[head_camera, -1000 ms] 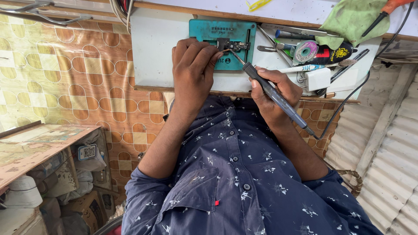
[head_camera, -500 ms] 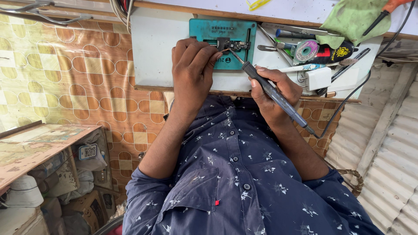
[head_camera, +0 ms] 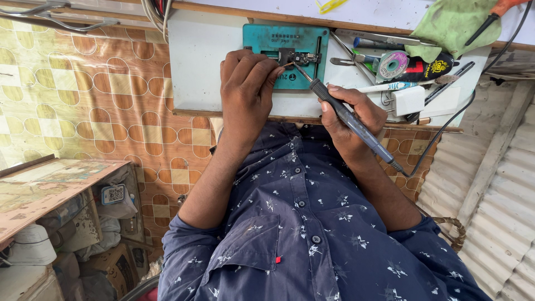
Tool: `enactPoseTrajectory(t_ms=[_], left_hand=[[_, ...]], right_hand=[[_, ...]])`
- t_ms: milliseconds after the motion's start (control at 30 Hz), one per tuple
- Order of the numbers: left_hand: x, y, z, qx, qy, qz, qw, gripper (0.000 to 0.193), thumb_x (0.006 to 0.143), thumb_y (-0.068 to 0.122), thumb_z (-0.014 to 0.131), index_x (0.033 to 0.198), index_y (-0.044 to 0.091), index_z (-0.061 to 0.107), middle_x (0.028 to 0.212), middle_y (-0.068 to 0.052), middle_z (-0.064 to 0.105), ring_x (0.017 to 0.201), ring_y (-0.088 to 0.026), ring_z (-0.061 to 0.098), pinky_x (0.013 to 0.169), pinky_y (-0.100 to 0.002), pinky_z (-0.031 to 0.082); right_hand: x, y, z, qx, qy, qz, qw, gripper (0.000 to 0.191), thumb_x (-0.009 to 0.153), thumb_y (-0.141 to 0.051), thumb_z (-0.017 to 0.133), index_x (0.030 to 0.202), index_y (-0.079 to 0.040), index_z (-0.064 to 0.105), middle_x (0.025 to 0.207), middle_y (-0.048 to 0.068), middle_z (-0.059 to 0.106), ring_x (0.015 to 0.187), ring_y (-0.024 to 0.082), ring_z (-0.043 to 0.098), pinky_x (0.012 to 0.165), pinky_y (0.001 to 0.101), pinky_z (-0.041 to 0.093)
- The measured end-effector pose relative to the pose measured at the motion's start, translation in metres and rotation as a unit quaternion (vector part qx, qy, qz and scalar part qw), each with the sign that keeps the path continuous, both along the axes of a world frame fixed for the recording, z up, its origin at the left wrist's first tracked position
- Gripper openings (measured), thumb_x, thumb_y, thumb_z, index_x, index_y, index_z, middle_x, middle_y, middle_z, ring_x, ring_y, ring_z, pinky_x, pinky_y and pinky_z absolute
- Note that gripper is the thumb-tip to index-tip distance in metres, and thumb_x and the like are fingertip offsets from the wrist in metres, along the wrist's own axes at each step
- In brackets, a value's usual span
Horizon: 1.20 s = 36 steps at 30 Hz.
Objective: The person uses a hot air gun to heat a small circuit board held in a vise, then applies flux from a yellow container. They cut a short piece of solder wire with pliers and solder a component on the board using a soldering iron. The work is performed on a cluttered workbench with various tools visible.
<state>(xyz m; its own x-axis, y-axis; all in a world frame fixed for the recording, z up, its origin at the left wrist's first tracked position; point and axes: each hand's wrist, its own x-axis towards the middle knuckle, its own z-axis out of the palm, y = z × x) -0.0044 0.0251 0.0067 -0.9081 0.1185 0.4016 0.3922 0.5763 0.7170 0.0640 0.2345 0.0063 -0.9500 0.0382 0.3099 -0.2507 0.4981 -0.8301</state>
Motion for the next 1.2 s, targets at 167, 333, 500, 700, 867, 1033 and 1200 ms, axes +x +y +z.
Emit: enactPoseTrajectory(t_ms=[167,333,500,700,867,1033,1200], left_hand=[[0.0,0.0,0.002,0.005,-0.001,-0.001,1.0,0.008,0.098,0.014,0.077,0.099,0.007,0.072,0.101,-0.003,0.07,0.103,-0.023,0.059,0.09,-0.038,0.046],[0.0,-0.001,0.004,0.007,0.002,0.001,1.0,0.008,0.097,0.011,0.078,0.098,0.007,0.072,0.1,-0.003,0.07,0.103,-0.024,0.06,0.09,-0.039,0.046],[-0.001,-0.002,0.006,0.09,-0.016,0.012,0.996,0.007,0.098,0.007,0.078,0.099,0.005,0.071,0.101,-0.005,0.071,0.101,-0.024,0.064,0.091,-0.036,0.053],[-0.004,0.001,0.01,0.075,-0.004,0.005,0.997,0.009,0.095,0.009,0.079,0.098,0.005,0.072,0.099,-0.004,0.071,0.099,-0.023,0.063,0.09,-0.038,0.049],[-0.004,0.013,0.01,0.012,0.026,0.019,0.999,0.01,0.094,0.012,0.081,0.097,0.007,0.073,0.098,-0.001,0.072,0.098,-0.022,0.062,0.087,-0.038,0.044],[-0.002,0.015,0.008,-0.017,0.04,0.021,0.999,0.01,0.095,0.013,0.081,0.099,0.008,0.073,0.1,0.0,0.072,0.101,-0.021,0.063,0.088,-0.038,0.043],[-0.001,0.014,0.006,-0.034,0.052,0.024,0.998,0.011,0.095,0.013,0.08,0.101,0.007,0.073,0.103,-0.002,0.071,0.103,-0.022,0.063,0.089,-0.038,0.044]], right_hand=[[0.0,0.0,0.002,0.003,0.003,0.002,1.0,0.031,0.104,-0.024,0.077,0.118,0.001,0.067,0.108,0.018,0.076,0.093,0.019,0.078,0.075,0.0251,0.064],[0.001,0.0,-0.001,0.027,0.006,-0.001,1.0,0.029,0.105,-0.022,0.076,0.118,0.002,0.066,0.108,0.019,0.076,0.094,0.021,0.078,0.077,0.0271,0.064],[0.006,0.004,-0.014,-0.095,0.047,-0.05,0.993,0.027,0.109,-0.021,0.069,0.12,0.001,0.057,0.104,0.019,0.075,0.094,0.022,0.078,0.078,0.0278,0.064],[0.016,0.01,-0.024,-0.143,0.002,-0.084,0.986,0.028,0.11,-0.018,0.067,0.122,0.002,0.052,0.105,0.02,0.072,0.089,0.021,0.074,0.077,0.0253,0.06],[0.015,0.011,-0.02,-0.101,0.024,-0.043,0.994,0.024,0.108,-0.014,0.068,0.118,0.002,0.053,0.112,0.024,0.072,0.092,0.023,0.077,0.083,0.03,0.065],[0.013,0.009,-0.012,-0.087,0.001,-0.025,0.996,0.023,0.106,-0.01,0.07,0.118,0.004,0.056,0.111,0.024,0.074,0.095,0.023,0.077,0.082,0.0298,0.065],[0.011,0.006,-0.01,-0.07,-0.012,-0.025,0.997,0.023,0.105,-0.009,0.071,0.117,0.004,0.057,0.114,0.024,0.074,0.097,0.023,0.078,0.082,0.0296,0.066]])
